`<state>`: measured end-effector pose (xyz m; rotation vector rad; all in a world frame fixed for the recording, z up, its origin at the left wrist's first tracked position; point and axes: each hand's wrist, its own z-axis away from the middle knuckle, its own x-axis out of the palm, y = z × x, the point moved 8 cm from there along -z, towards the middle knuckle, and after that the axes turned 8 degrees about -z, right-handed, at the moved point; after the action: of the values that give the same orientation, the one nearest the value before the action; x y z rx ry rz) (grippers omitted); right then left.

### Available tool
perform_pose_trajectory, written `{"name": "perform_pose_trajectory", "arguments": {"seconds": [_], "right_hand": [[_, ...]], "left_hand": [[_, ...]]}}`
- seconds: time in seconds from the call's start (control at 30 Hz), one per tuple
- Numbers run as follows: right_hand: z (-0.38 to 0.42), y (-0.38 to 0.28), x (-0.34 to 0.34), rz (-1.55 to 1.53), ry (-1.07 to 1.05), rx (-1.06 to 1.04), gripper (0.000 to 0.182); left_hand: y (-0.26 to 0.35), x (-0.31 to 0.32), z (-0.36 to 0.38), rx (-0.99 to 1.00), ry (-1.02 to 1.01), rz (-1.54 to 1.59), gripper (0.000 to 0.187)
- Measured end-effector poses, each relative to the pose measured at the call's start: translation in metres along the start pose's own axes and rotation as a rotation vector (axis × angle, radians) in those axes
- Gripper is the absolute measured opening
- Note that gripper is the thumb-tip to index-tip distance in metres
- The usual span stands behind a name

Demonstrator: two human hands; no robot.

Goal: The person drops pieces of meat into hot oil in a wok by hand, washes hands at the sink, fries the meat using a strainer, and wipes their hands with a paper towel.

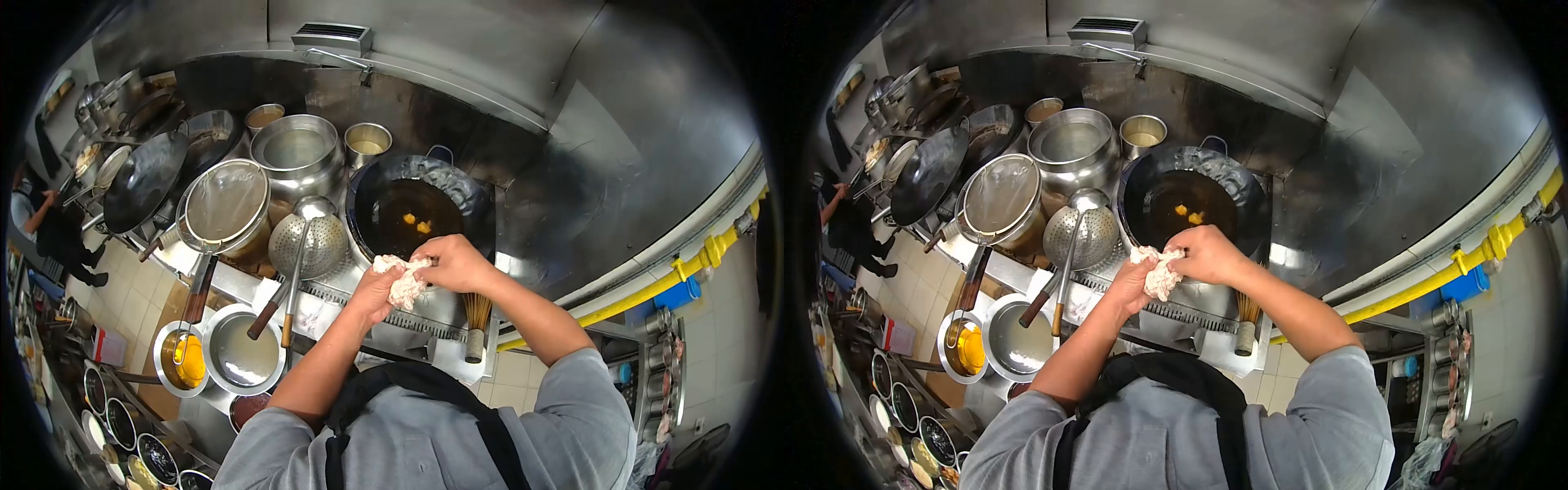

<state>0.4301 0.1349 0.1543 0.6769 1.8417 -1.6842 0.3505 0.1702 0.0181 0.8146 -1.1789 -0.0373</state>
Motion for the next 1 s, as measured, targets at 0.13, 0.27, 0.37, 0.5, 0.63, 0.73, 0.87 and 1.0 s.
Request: {"name": "perform_pose_trajectory", "arguments": {"seconds": [0.13, 0.27, 0.37, 0.5, 0.63, 0.73, 0.87, 1.0], "right_hand": [[0.012, 0.017, -0.012, -0.532, 0.145, 0.323, 0.011], [0.011, 0.015, -0.022, -0.71, 0.185, 0.263, 0.01], [0.004, 0.015, -0.009, -0.657, 0.133, 0.212, 0.012], [-0.001, -0.017, 0.011, 0.129, 0.17, -0.28, 0.037], [-0.014, -0.013, 0.0, -0.008, 0.175, -0.153, 0.024], [-0.015, 0.01, -0.017, -0.465, 0.152, 0.182, 0.013], [-0.016, 0.008, -0.026, -0.912, 0.154, 0.225, 0.016], [-0.028, 0.034, -0.021, -1.483, -0.017, 0.171, 0.011]], "left_hand": [[0.004, 0.003, -0.006, -0.002, -0.07, 0.035, 0.026], [-0.003, -0.025, -0.009, -0.018, 0.045, 0.192, 0.019], [0.0, -0.018, -0.007, -0.015, -0.07, 0.207, 0.02], [0.005, 0.005, -0.005, -0.018, -0.042, 0.028, 0.023], [0.016, 0.012, 0.003, 0.05, 0.008, -0.086, 0.029], [0.024, -0.004, 0.006, 0.058, 0.039, -0.154, 0.032], [0.02, -0.022, 0.008, 0.075, 0.107, -0.102, 0.033], [0.015, -0.035, 0.004, 0.055, 0.133, -0.084, 0.033]]}}
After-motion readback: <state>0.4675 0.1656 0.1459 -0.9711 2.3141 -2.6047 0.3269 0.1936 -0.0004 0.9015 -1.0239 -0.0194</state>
